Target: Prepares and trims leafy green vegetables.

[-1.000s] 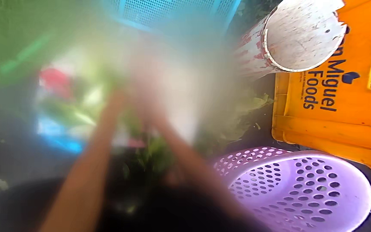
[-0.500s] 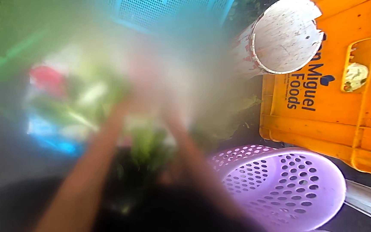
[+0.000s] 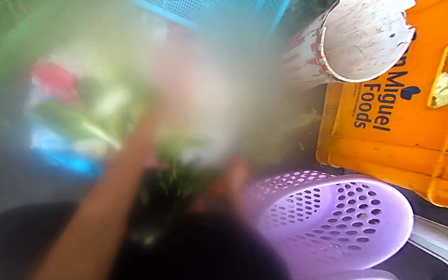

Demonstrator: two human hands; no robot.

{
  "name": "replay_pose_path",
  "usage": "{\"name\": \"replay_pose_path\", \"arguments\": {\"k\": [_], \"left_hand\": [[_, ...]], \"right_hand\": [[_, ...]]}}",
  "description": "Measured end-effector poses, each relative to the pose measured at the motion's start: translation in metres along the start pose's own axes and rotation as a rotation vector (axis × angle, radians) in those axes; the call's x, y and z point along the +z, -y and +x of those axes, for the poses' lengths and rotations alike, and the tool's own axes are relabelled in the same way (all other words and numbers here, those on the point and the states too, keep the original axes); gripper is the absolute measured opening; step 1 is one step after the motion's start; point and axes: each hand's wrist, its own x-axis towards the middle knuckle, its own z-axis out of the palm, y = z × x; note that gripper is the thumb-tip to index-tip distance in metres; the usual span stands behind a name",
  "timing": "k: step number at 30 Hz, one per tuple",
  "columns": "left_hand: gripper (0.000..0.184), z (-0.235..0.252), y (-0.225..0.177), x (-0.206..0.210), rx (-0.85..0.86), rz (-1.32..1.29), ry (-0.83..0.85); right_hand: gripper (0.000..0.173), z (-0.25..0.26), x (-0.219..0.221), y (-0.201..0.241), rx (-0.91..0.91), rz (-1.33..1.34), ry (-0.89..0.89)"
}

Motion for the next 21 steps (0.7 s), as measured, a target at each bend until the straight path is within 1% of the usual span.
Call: {"name": "replay_pose_path", "arguments": {"k": [1,2,3,4,5,6,7,8,9,10,11,14,17,21], "left_hand": [[0.042,0.003,-0.02,-0.005,-0.033,0.01,0.029],[0.04,0.007,-0.042,-0.011,-0.076,0.046,0.043],[0.037,0.008,-0.064,-0.016,-0.124,0.076,0.043],[0.035,0.005,-0.087,-0.02,-0.176,0.077,0.036],[0.034,0.002,-0.104,-0.023,-0.225,0.074,0.03],[0.036,0.0,-0.112,-0.023,-0.266,0.063,0.009],[0.037,-0.001,-0.113,-0.02,-0.298,0.043,-0.034],[0.038,0.001,-0.104,-0.009,-0.301,0.053,-0.099],[0.04,0.007,-0.084,0.009,-0.269,0.106,-0.191],[0.042,0.013,-0.069,0.02,-0.258,0.136,-0.215],[0.044,0.017,-0.061,0.025,-0.262,0.145,-0.196],[0.042,0.027,-0.058,0.024,-0.268,0.154,-0.143],[0.04,0.025,-0.054,0.027,-0.24,0.169,-0.173],[0.038,0.025,-0.053,0.029,-0.205,0.178,-0.19]], "right_hand": [[0.042,-0.002,-0.003,-0.006,-0.017,0.027,-0.081],[0.04,-0.003,-0.005,-0.008,-0.078,0.03,-0.121],[0.039,-0.005,-0.008,-0.007,-0.138,0.021,-0.105],[0.038,-0.008,-0.011,-0.002,-0.162,0.02,-0.046],[0.038,-0.009,-0.012,0.005,-0.164,0.035,0.005],[0.037,-0.01,-0.01,0.013,-0.164,0.045,0.037],[0.036,-0.011,-0.005,0.019,-0.183,0.041,0.045],[0.036,-0.011,0.0,0.023,-0.225,0.023,0.047],[0.036,-0.009,0.007,0.027,-0.284,-0.003,0.043],[0.036,-0.008,0.013,0.03,-0.326,-0.028,0.056],[0.035,-0.006,0.018,0.032,-0.353,-0.057,0.068],[0.032,-0.001,0.026,0.033,-0.388,-0.117,0.034],[0.031,-0.003,0.028,0.03,-0.416,-0.136,-0.002],[0.032,-0.003,0.03,0.028,-0.421,-0.183,0.039]]}}
